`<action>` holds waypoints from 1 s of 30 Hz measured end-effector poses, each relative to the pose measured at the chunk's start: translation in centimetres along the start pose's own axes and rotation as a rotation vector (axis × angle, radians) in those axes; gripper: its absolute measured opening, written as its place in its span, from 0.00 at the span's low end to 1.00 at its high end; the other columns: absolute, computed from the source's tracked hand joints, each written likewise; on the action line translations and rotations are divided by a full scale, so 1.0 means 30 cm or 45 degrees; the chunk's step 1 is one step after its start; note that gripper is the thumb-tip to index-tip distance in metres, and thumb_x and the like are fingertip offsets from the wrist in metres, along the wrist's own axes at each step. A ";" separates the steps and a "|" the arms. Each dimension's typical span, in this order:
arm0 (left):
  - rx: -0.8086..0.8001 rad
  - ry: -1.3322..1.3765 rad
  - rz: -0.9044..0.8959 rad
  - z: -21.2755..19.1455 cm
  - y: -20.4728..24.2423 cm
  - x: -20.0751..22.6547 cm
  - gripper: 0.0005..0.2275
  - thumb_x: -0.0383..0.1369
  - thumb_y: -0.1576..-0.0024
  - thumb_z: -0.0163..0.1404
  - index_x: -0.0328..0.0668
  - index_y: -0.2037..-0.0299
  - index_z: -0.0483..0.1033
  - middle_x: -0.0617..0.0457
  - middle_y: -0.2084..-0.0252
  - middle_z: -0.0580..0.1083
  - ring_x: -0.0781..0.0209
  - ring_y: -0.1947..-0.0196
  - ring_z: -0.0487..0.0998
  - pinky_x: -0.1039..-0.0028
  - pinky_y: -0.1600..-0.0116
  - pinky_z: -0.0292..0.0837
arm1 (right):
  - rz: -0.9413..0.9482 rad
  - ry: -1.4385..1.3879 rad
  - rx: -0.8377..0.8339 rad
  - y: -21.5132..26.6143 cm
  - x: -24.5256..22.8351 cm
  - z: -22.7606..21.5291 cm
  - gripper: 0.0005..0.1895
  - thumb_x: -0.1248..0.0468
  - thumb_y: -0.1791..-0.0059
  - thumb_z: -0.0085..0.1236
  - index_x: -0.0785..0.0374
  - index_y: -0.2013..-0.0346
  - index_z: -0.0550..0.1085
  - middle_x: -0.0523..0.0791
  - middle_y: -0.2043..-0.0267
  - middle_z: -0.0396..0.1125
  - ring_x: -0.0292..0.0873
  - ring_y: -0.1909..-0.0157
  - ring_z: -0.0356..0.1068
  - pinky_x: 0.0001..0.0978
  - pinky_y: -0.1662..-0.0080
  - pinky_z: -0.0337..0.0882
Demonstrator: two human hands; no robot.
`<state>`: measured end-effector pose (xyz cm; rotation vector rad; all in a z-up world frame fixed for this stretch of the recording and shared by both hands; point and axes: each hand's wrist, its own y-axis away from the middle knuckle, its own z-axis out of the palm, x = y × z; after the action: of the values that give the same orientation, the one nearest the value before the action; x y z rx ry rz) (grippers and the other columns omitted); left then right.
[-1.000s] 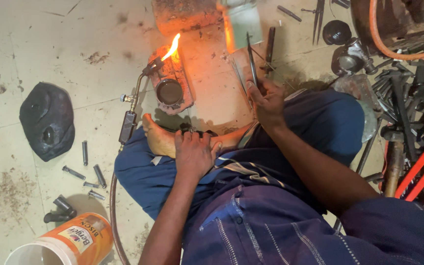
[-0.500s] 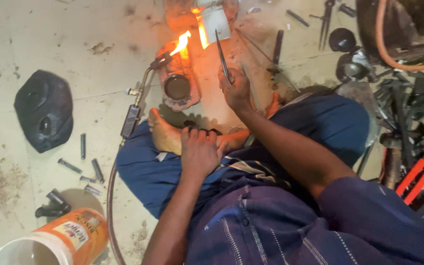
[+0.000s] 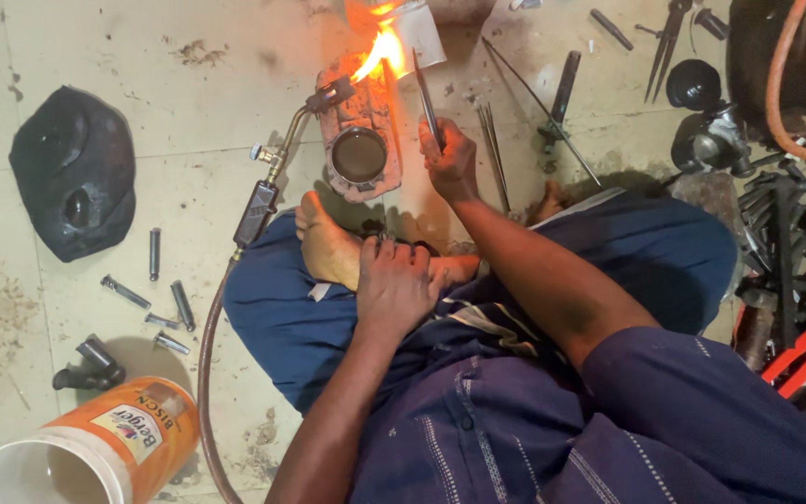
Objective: The person sits on the floor and uses a blowtorch to heat a small metal object held with tongs. They repeatedly adjust the flame and reposition the object over the flame to heat it evenly.
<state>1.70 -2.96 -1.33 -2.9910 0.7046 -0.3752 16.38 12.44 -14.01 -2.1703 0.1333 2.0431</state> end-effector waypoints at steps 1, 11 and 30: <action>-0.026 -0.001 -0.003 0.002 0.000 0.000 0.17 0.49 0.46 0.55 0.42 0.67 0.77 0.46 0.68 0.77 0.48 0.56 0.75 0.52 0.37 0.59 | 0.009 -0.002 -0.003 -0.002 0.012 0.002 0.13 0.58 0.43 0.54 0.67 0.55 0.75 0.40 0.74 0.67 0.30 0.76 0.64 0.25 0.71 0.66; -0.096 -0.017 -0.020 -0.005 -0.014 0.005 0.17 0.49 0.46 0.54 0.41 0.66 0.78 0.46 0.66 0.77 0.48 0.56 0.76 0.52 0.38 0.59 | -0.140 0.179 -0.072 -0.015 0.090 0.008 0.13 0.63 0.42 0.46 0.70 0.49 0.70 0.45 0.67 0.72 0.37 0.65 0.76 0.30 0.60 0.76; -0.112 -0.056 -0.025 -0.011 -0.016 0.016 0.16 0.48 0.47 0.55 0.43 0.65 0.77 0.48 0.67 0.76 0.49 0.57 0.75 0.52 0.37 0.58 | -0.305 0.660 -0.010 -0.013 0.051 -0.003 0.17 0.68 0.46 0.47 0.72 0.44 0.70 0.64 0.58 0.69 0.68 0.54 0.69 0.55 0.52 0.69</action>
<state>2.24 -2.76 -0.84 -3.0804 0.7067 -0.2858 16.63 12.87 -15.51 -2.5274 -0.0734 1.3290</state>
